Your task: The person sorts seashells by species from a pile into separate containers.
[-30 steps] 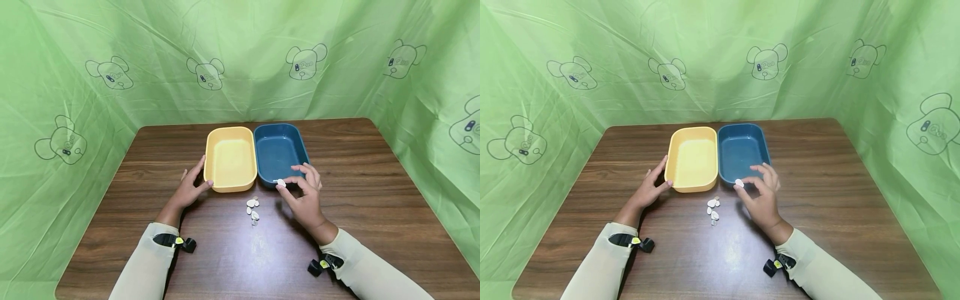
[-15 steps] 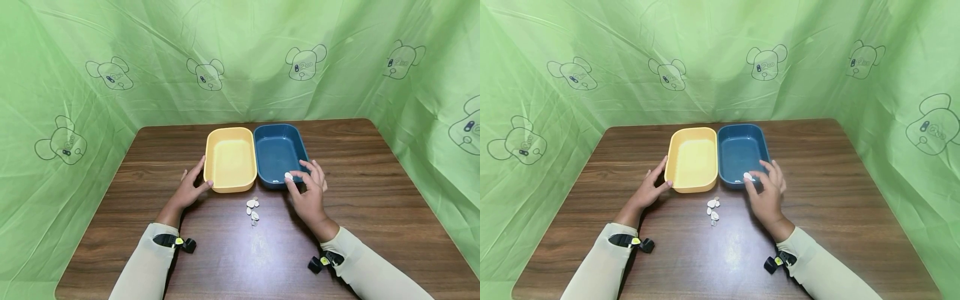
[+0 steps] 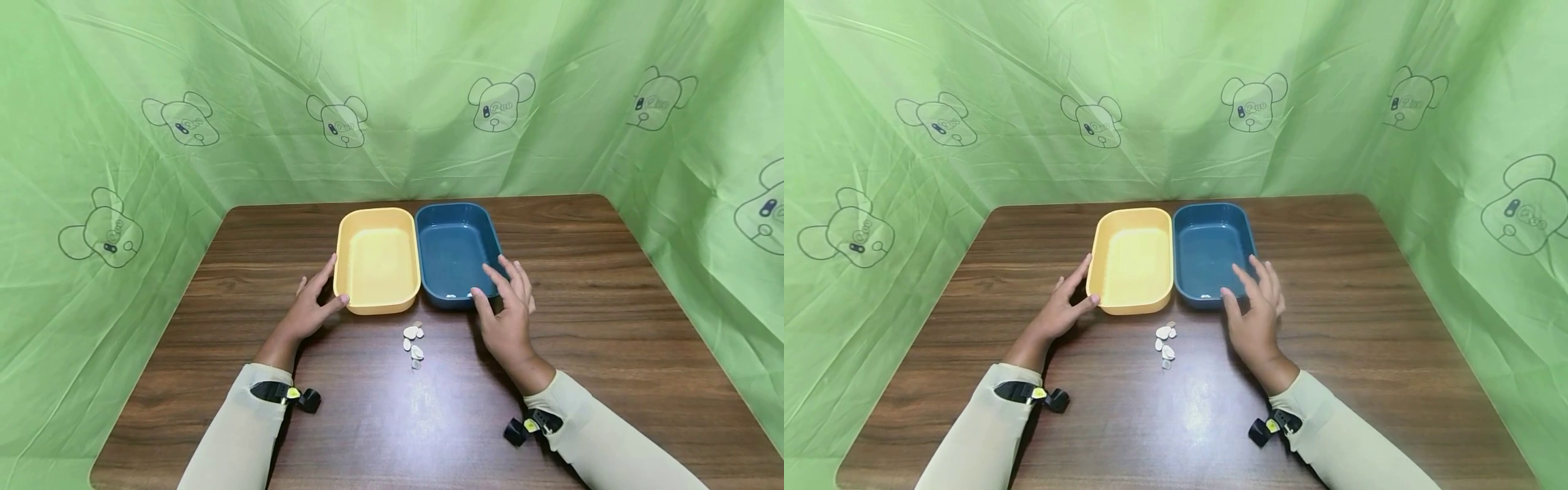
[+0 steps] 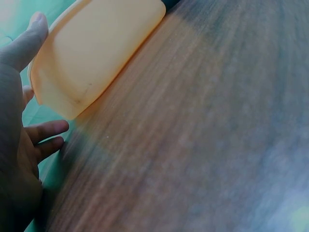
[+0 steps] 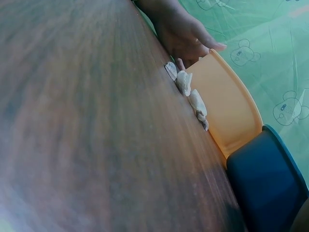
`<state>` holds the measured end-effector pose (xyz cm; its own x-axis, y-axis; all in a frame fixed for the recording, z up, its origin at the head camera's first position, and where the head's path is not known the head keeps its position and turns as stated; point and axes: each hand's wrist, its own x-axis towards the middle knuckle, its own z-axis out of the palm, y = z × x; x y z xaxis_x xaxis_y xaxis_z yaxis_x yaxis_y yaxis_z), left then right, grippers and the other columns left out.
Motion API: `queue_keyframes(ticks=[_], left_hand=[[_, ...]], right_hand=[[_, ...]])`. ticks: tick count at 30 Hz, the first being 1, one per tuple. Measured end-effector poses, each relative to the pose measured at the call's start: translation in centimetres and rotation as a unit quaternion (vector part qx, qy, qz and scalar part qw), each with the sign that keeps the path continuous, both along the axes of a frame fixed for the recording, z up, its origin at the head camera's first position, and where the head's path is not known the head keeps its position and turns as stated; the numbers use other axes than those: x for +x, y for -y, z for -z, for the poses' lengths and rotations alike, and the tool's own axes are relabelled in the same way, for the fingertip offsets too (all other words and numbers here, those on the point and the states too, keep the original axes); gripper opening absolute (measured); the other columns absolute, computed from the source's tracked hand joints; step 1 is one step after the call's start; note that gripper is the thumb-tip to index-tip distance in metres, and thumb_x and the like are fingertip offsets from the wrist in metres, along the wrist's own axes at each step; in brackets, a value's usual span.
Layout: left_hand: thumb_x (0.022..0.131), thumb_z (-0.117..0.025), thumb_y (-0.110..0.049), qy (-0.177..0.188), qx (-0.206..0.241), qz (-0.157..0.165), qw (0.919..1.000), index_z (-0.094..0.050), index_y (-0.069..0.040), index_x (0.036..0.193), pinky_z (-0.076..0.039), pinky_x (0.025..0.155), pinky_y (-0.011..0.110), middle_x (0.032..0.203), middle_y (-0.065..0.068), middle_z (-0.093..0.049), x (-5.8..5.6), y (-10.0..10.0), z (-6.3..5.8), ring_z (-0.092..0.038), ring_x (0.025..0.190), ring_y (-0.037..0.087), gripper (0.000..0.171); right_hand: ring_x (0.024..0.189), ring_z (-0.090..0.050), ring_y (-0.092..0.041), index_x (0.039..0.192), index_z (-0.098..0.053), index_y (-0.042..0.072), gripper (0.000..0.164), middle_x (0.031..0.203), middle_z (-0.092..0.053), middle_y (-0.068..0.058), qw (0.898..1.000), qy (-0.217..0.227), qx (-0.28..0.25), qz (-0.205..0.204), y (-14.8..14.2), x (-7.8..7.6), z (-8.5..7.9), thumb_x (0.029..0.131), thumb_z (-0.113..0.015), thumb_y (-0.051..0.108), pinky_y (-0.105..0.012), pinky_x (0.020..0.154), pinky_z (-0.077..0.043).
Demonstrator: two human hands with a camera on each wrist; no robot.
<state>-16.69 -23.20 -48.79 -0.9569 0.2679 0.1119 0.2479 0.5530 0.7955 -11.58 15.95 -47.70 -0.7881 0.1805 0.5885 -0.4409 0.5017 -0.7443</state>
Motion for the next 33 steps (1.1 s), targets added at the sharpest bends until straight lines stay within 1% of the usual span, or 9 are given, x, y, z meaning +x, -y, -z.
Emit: queue_keyframes(ticks=[4,7,11,14,18,21,25,27,33], left_hand=[[0.104,-0.072,-0.036,0.0,0.003,0.0,1.0,-0.018,-0.024,0.178,0.011,0.13,0.076,0.182,0.002,-0.029,0.05,-0.04,-0.03,-0.024,0.17,0.034,0.092],[0.105,-0.072,-0.035,0.001,0.003,0.0,1.0,-0.018,-0.025,0.178,0.011,0.13,0.076,0.182,0.003,-0.029,0.06,-0.02,-0.02,-0.024,0.17,0.035,0.091],[0.105,-0.072,-0.037,-0.002,0.001,0.0,1.0,-0.017,-0.027,0.178,0.011,0.13,0.076,0.182,0.004,-0.029,0.07,-0.01,-0.02,-0.025,0.17,0.036,0.092],[0.104,-0.072,-0.042,-0.007,0.003,0.002,1.0,-0.017,-0.028,0.178,0.011,0.129,0.077,0.182,0.005,-0.029,0.09,-0.02,-0.03,-0.025,0.169,0.037,0.093],[0.103,-0.073,-0.047,-0.014,0.01,0.003,0.9998,-0.018,-0.029,0.177,0.01,0.128,0.079,0.181,0.007,-0.03,0.13,-0.03,0.01,-0.026,0.169,0.04,0.095],[0.103,-0.073,-0.042,-0.012,0.008,0.002,0.9999,-0.018,-0.029,0.177,0.01,0.128,0.078,0.181,0.006,-0.03,0.12,-0.03,0.01,-0.026,0.169,0.039,0.094],[0.104,-0.072,-0.037,-0.004,0.0,0.002,1.0,-0.016,-0.032,0.177,0.011,0.13,0.076,0.182,0.003,-0.029,0.08,0.05,-0.03,-0.025,0.17,0.036,0.092],[0.104,-0.072,-0.037,-0.003,0.001,0.002,1.0,-0.016,-0.032,0.177,0.011,0.13,0.076,0.181,0.003,-0.029,0.06,0.07,-0.04,-0.025,0.17,0.035,0.092],[0.104,-0.073,-0.035,-0.003,0.005,0.003,1.0,-0.018,-0.025,0.177,0.011,0.13,0.076,0.181,0.005,-0.029,0.04,0.01,-0.05,-0.024,0.17,0.036,0.092]], right_hand=[[0.162,-0.029,-0.047,0.142,-0.069,0.0,0.05,0.164,-0.05,-0.026,1.0,0.001,-0.003,0.0,-0.01,-0.03,-0.07,0.094,-0.082,-0.001,-0.077,0.118,-0.01],[0.161,-0.03,-0.045,0.14,-0.071,0.001,0.048,0.164,-0.052,-0.024,1.0,-0.004,-0.01,-0.001,0.04,-0.01,-0.04,0.093,-0.082,-0.001,-0.076,0.118,-0.011],[0.161,-0.031,-0.044,0.138,-0.073,0.002,0.047,0.161,-0.053,-0.026,1.0,-0.015,-0.018,-0.004,0.13,0.01,0.01,0.092,-0.083,-0.003,-0.075,0.119,-0.011],[0.16,-0.033,-0.043,0.136,-0.075,0.003,0.047,0.159,-0.055,-0.028,0.999,-0.024,-0.022,-0.007,0.17,0.01,-0.02,0.091,-0.083,-0.004,-0.073,0.119,-0.012],[0.159,-0.034,-0.042,0.133,-0.076,0.003,0.045,0.159,-0.056,-0.024,0.999,-0.032,-0.022,-0.012,0.13,0.0,-0.08,0.09,-0.084,-0.004,-0.072,0.118,-0.013],[0.157,-0.035,-0.044,0.132,-0.076,0.002,0.043,0.159,-0.054,-0.026,0.999,-0.036,-0.026,-0.016,0.1,-0.02,-0.08,0.09,-0.084,-0.003,-0.07,0.117,-0.014],[0.153,-0.036,-0.044,0.132,-0.076,0.001,0.042,0.157,-0.052,-0.03,0.998,-0.041,-0.034,-0.02,0.18,0.02,-0.24,0.091,-0.083,-0.004,-0.064,0.112,-0.016],[0.15,-0.038,-0.043,0.13,-0.077,0.002,0.042,0.155,-0.053,-0.029,0.998,-0.049,-0.037,-0.024,0.25,0.1,-0.35,0.089,-0.084,-0.005,-0.059,0.112,-0.019],[0.142,-0.041,-0.039,0.123,-0.078,-0.002,0.045,0.147,-0.056,-0.031,0.993,-0.092,-0.033,-0.061,0.29,0.42,-0.4,0.08,-0.086,-0.014,-0.04,0.12,-0.028]])
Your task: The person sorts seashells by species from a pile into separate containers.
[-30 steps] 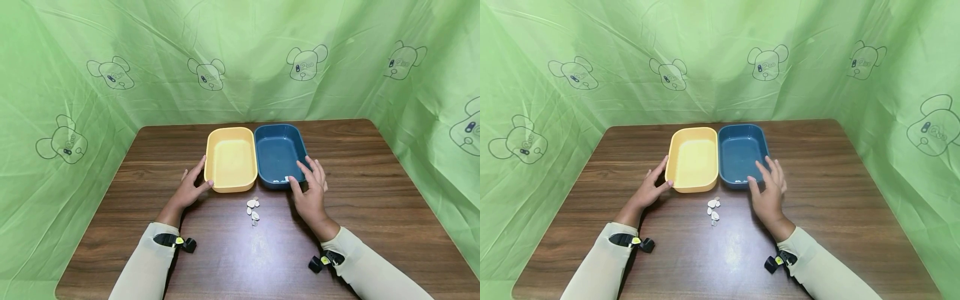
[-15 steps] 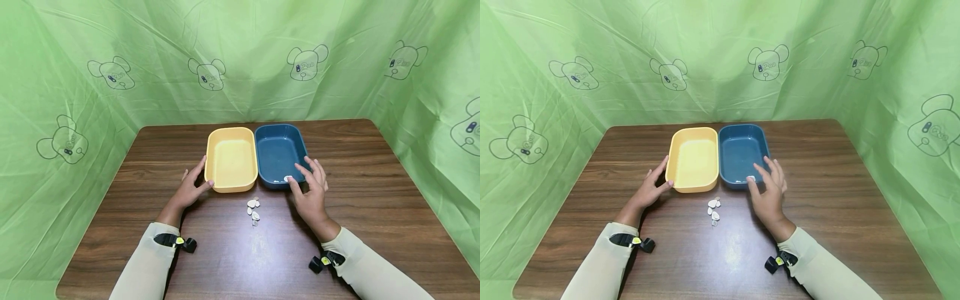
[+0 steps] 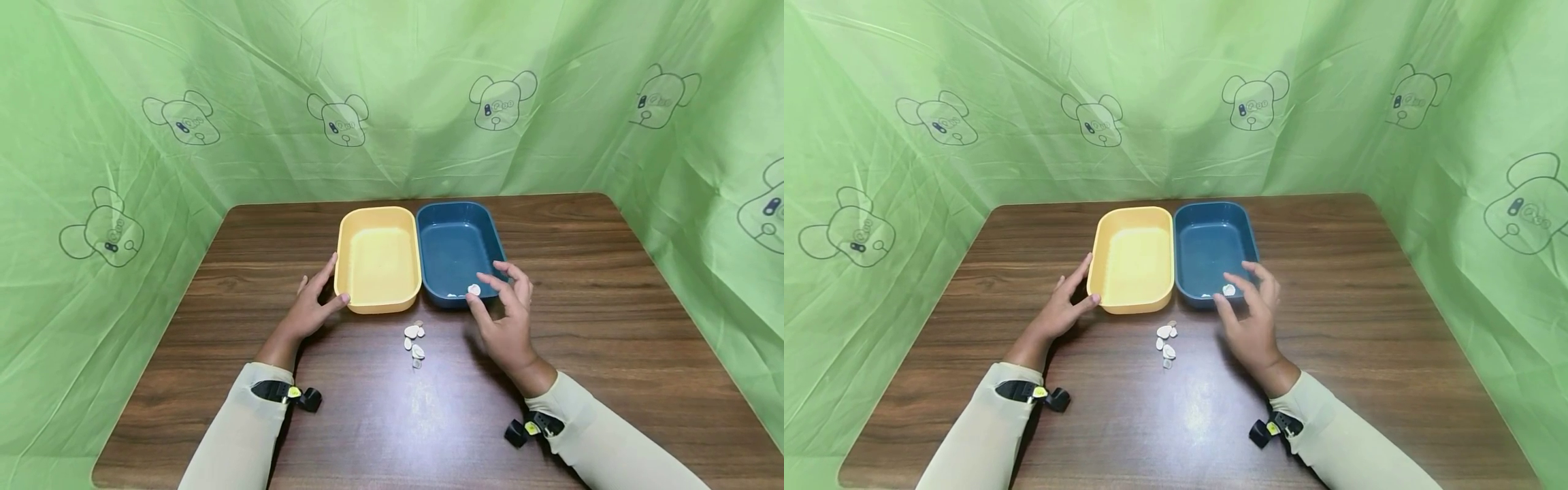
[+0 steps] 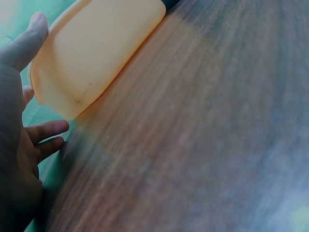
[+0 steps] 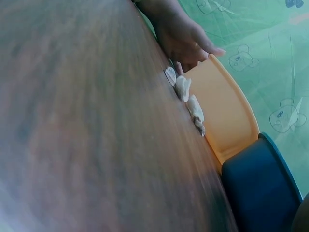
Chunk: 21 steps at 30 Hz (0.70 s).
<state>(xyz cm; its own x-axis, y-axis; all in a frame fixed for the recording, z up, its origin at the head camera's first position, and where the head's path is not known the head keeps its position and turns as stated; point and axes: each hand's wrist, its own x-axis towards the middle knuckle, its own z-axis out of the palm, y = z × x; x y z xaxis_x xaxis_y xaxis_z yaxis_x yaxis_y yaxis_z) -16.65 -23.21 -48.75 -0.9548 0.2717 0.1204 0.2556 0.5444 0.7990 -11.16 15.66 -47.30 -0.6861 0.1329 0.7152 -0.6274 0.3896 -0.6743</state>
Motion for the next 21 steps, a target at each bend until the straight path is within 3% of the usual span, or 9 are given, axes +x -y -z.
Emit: queue_keyframes(ticks=[7,11,14,18,21], left_hand=[[0.103,-0.073,-0.031,-0.001,0.005,0.0,1.0,-0.019,-0.029,0.177,0.011,0.13,0.075,0.181,0.004,-0.032,-0.05,0.01,0.02,-0.026,0.169,0.034,0.092],[0.103,-0.074,-0.028,-0.001,0.01,0.001,1.0,-0.019,-0.03,0.177,0.012,0.13,0.076,0.181,0.005,-0.032,-0.09,0.07,0.05,-0.025,0.17,0.035,0.092],[0.104,-0.073,-0.029,0.001,0.009,0.002,1.0,-0.018,-0.031,0.177,0.012,0.129,0.076,0.181,0.005,-0.031,-0.07,0.07,0.02,-0.025,0.17,0.036,0.092],[0.104,-0.073,-0.037,-0.001,0.007,0.0,1.0,-0.017,-0.032,0.177,0.011,0.13,0.075,0.181,0.004,-0.031,0.02,0.02,0.05,-0.025,0.17,0.035,0.092],[0.103,-0.073,-0.046,-0.009,0.012,-0.001,0.9999,-0.019,-0.03,0.177,0.009,0.128,0.078,0.18,0.007,-0.033,0.07,0.06,0.12,-0.027,0.169,0.037,0.094]], right_hand=[[0.135,-0.048,-0.038,0.119,-0.078,-0.004,0.043,0.141,-0.055,-0.038,0.998,-0.037,0.006,-0.053,0.1,0.27,0.16,0.078,-0.085,-0.016,-0.035,0.119,-0.035],[0.128,-0.055,-0.026,0.109,-0.078,-0.006,0.036,0.132,-0.059,-0.036,0.996,-0.045,-0.004,-0.078,0.32,0.3,0.06,0.076,-0.084,-0.019,-0.026,0.092,-0.045],[0.111,-0.059,-0.018,0.102,-0.079,-0.006,0.032,0.121,-0.063,-0.033,0.994,-0.05,-0.007,-0.099,0.46,0.3,-0.03,0.075,-0.083,-0.023,-0.025,0.068,-0.042],[0.085,-0.058,-0.017,0.095,-0.079,-0.003,0.03,0.108,-0.065,-0.026,0.991,-0.045,-0.009,-0.125,0.57,0.34,-0.03,0.076,-0.081,-0.025,-0.024,0.056,-0.043],[0.077,-0.057,-0.015,0.092,-0.079,-0.001,0.026,0.102,-0.065,-0.022,0.99,-0.04,-0.008,-0.138,0.62,0.41,0.12,0.078,-0.081,-0.023,-0.021,0.057,-0.046]])
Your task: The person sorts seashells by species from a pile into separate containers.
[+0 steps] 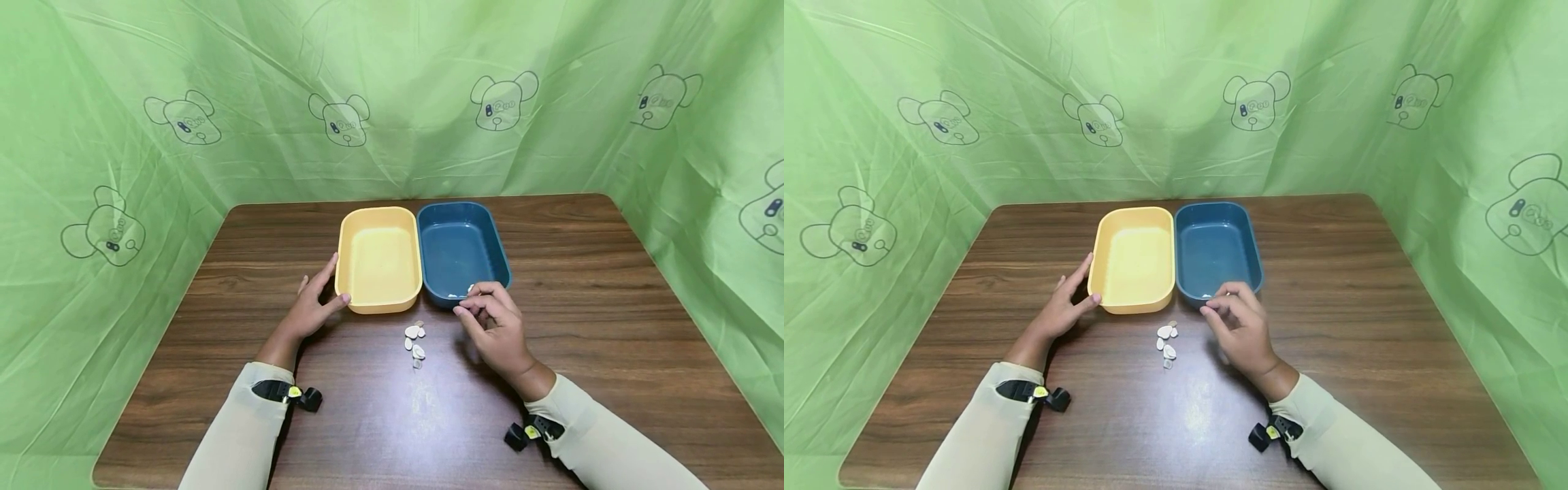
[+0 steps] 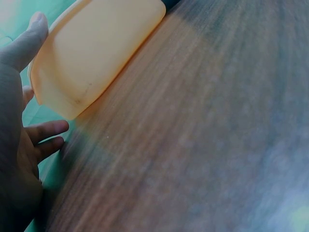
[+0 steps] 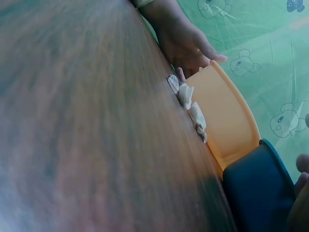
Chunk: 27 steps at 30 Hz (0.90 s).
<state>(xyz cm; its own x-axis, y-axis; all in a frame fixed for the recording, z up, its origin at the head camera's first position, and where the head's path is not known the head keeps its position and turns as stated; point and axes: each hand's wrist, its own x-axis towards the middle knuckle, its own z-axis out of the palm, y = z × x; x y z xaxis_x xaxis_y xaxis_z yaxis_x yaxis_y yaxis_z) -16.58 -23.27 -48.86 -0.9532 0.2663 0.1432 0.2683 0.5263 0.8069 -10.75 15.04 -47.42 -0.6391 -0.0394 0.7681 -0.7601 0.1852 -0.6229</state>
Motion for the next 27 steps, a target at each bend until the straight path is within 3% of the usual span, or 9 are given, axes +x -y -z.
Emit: queue_keyframes(ticks=[4,7,11,14,20,27], left_hand=[[0.103,-0.073,-0.047,0.001,-0.002,-0.001,1.0,-0.018,-0.031,0.177,0.009,0.128,0.077,0.18,0.007,-0.033,0.0,0.0,0.1,-0.027,0.169,0.038,0.094],[0.104,-0.072,-0.042,0.006,-0.006,0.001,1.0,-0.017,-0.032,0.177,0.011,0.13,0.076,0.181,0.005,-0.031,0.0,0.0,0.0,-0.025,0.169,0.037,0.092],[0.103,-0.073,-0.039,0.001,0.0,0.007,1.0,-0.018,-0.029,0.177,0.012,0.128,0.078,0.181,0.007,-0.031,0.0,0.0,0.0,-0.025,0.169,0.039,0.093],[0.103,-0.074,-0.044,-0.011,0.004,0.007,0.9999,-0.02,-0.026,0.177,0.01,0.128,0.079,0.181,0.006,-0.032,-0.4,0.3,0.8,-0.026,0.169,0.038,0.094],[0.103,-0.071,-0.053,-0.04,0.011,0.01,0.9991,-0.023,-0.021,0.177,0.012,0.127,0.079,0.179,0.005,-0.035,-0.9,0.7,2.2,-0.028,0.169,0.034,0.093],[0.102,-0.073,-0.05,-0.02,0.016,0.007,0.9997,-0.022,-0.028,0.177,0.01,0.127,0.08,0.18,0.007,-0.034,-0.2,0.3,0.8,-0.027,0.168,0.04,0.093]], right_hand=[[0.081,-0.061,-0.016,0.092,-0.079,-0.001,0.023,0.098,-0.067,-0.018,0.999,-0.011,0.025,-0.03,0.0,0.0,0.4,0.079,-0.083,-0.019,-0.02,0.063,-0.05],[0.08,-0.064,-0.018,0.093,-0.079,0.001,0.026,0.097,-0.069,-0.016,0.996,-0.009,0.052,-0.076,0.2,0.1,0.6,0.077,-0.084,-0.019,-0.019,0.063,-0.052],[0.061,-0.064,-0.013,0.094,-0.079,0.004,0.029,0.099,-0.069,-0.016,0.984,0.033,0.077,-0.155,0.4,0.5,0.8,0.08,-0.083,-0.021,-0.016,0.052,-0.052],[0.048,-0.059,-0.011,0.095,-0.078,0.006,0.026,0.101,-0.068,-0.015,0.973,0.071,0.09,-0.198,0.5,0.7,0.9,0.085,-0.082,-0.019,-0.014,0.044,-0.049],[0.055,-0.056,-0.011,0.098,-0.079,0.006,0.018,0.104,-0.071,-0.01,0.964,0.107,0.131,-0.205,0.4,0.7,1.1,0.089,-0.084,-0.009,-0.016,0.048,-0.047],[0.067,-0.057,-0.007,0.108,-0.081,0.003,0.013,0.105,-0.071,-0.007,0.948,0.181,0.169,-0.198,0.9,1.1,1.5,0.095,-0.084,0.004,-0.019,0.056,-0.051]])
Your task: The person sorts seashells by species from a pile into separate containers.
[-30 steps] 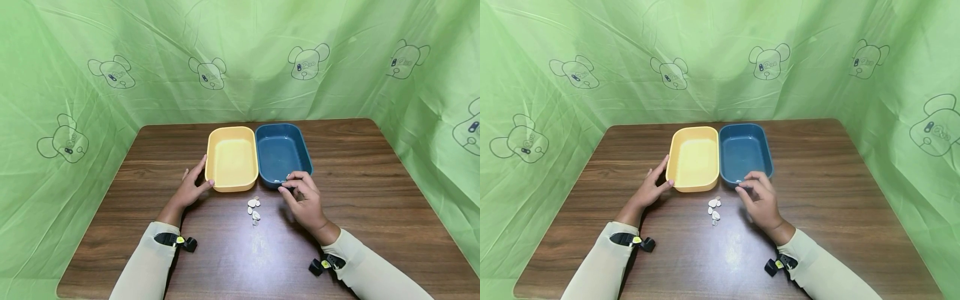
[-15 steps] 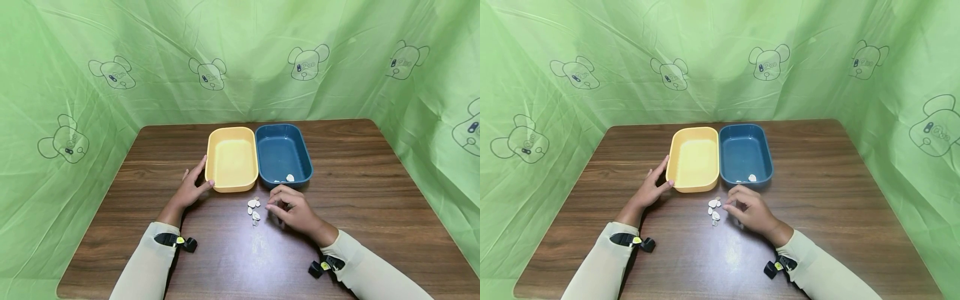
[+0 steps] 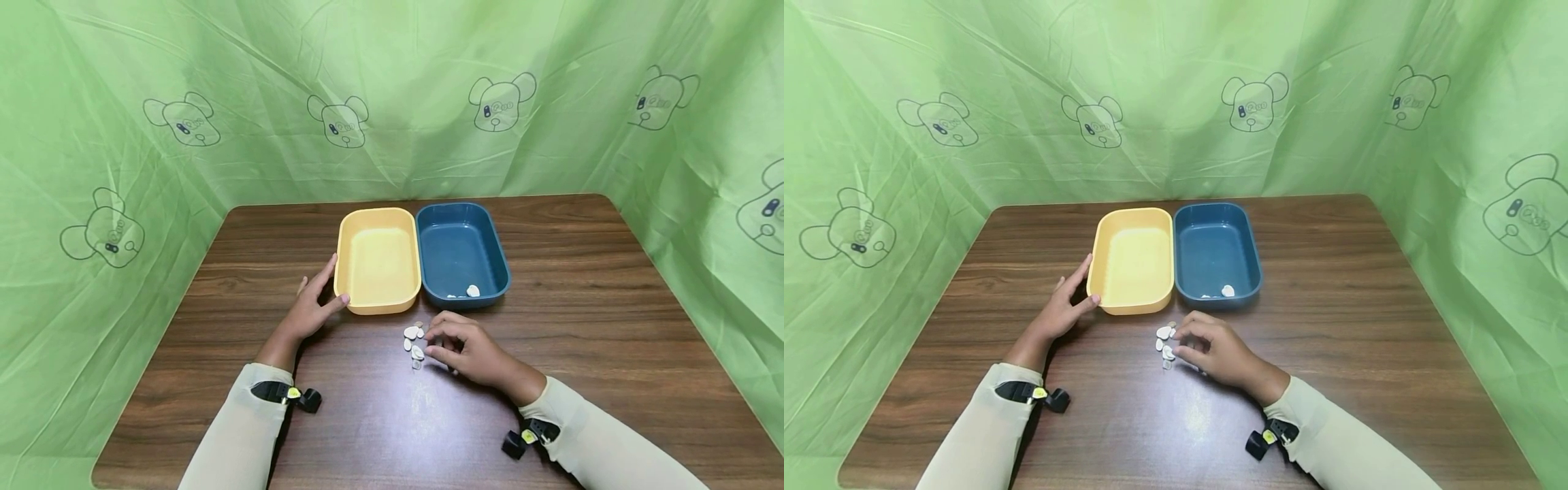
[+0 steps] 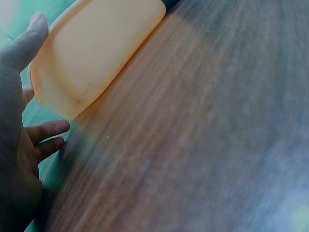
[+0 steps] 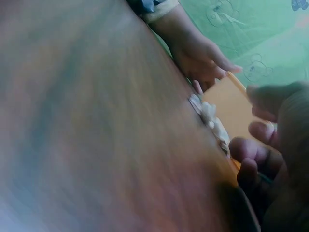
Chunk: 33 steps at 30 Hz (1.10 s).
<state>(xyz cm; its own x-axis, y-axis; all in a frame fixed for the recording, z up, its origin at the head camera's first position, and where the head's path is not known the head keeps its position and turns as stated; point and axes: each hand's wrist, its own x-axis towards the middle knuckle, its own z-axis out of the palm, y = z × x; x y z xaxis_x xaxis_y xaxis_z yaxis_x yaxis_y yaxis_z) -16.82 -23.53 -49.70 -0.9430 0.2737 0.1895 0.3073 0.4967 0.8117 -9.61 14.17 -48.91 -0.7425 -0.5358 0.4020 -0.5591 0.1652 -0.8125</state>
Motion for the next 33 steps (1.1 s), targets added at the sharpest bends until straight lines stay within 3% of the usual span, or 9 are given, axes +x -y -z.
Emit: queue_keyframes(ticks=[8,13,18,22,29,33], left_hand=[[0.105,-0.072,-0.039,0.022,-0.028,-0.007,0.9993,-0.017,-0.029,0.177,0.011,0.13,0.076,0.181,0.006,-0.031,0.3,-0.1,-0.9,-0.026,0.169,0.038,0.092],[0.104,-0.072,-0.048,0.016,-0.022,-0.007,0.9996,-0.017,-0.031,0.177,0.009,0.128,0.078,0.18,0.008,-0.033,0.3,0.0,-0.7,-0.027,0.168,0.04,0.093],[0.105,-0.072,-0.04,0.029,-0.027,-0.003,0.9992,-0.015,-0.034,0.177,0.012,0.13,0.075,0.18,0.005,-0.034,0.3,-0.1,-0.8,-0.025,0.169,0.036,0.091],[0.105,-0.072,-0.034,0.032,-0.027,-0.003,0.9991,-0.017,-0.029,0.177,0.012,0.13,0.076,0.179,0.006,-0.035,0.3,-0.2,-1.0,-0.025,0.17,0.036,0.091],[0.105,-0.072,-0.036,0.031,-0.03,-0.004,0.999,-0.017,-0.03,0.177,0.011,0.13,0.076,0.18,0.004,-0.033,0.3,-0.2,-1.0,-0.026,0.169,0.035,0.091],[0.105,-0.072,-0.036,0.032,-0.027,-0.003,0.9991,-0.018,-0.026,0.178,0.011,0.13,0.076,0.18,0.004,-0.033,0.2,-0.2,-0.9,-0.025,0.17,0.036,0.091]], right_hand=[[0.065,-0.048,0.0,0.12,-0.08,0.0,0.027,0.09,-0.064,-0.003,0.996,0.055,0.028,0.065,1.2,0.4,0.2,0.093,-0.085,0.002,-0.018,0.056,-0.043],[0.063,-0.046,0.001,0.125,-0.079,0.001,0.033,0.09,-0.063,-0.008,0.994,0.059,0.034,0.08,1.4,0.2,0.5,0.093,-0.086,0.004,-0.017,0.055,-0.042],[0.063,-0.047,0.001,0.125,-0.08,0.004,0.034,0.094,-0.064,-0.009,0.992,0.062,0.051,0.097,1.6,0.2,0.6,0.092,-0.087,0.006,-0.017,0.055,-0.043],[0.064,-0.047,0.002,0.125,-0.08,0.005,0.034,0.096,-0.064,-0.007,0.989,0.052,0.075,0.115,1.9,0.1,0.5,0.092,-0.088,0.007,-0.018,0.056,-0.043],[0.071,-0.049,-0.001,0.121,-0.083,0.007,0.033,0.09,-0.065,-0.004,0.977,-0.004,0.127,0.169,2.9,0.2,0.4,0.089,-0.09,0.012,-0.02,0.063,-0.045],[0.072,-0.048,-0.001,0.119,-0.084,0.009,0.032,0.09,-0.065,-0.002,0.972,-0.002,0.142,0.187,3.3,0.4,0.3,0.088,-0.09,0.012,-0.023,0.066,-0.045]])
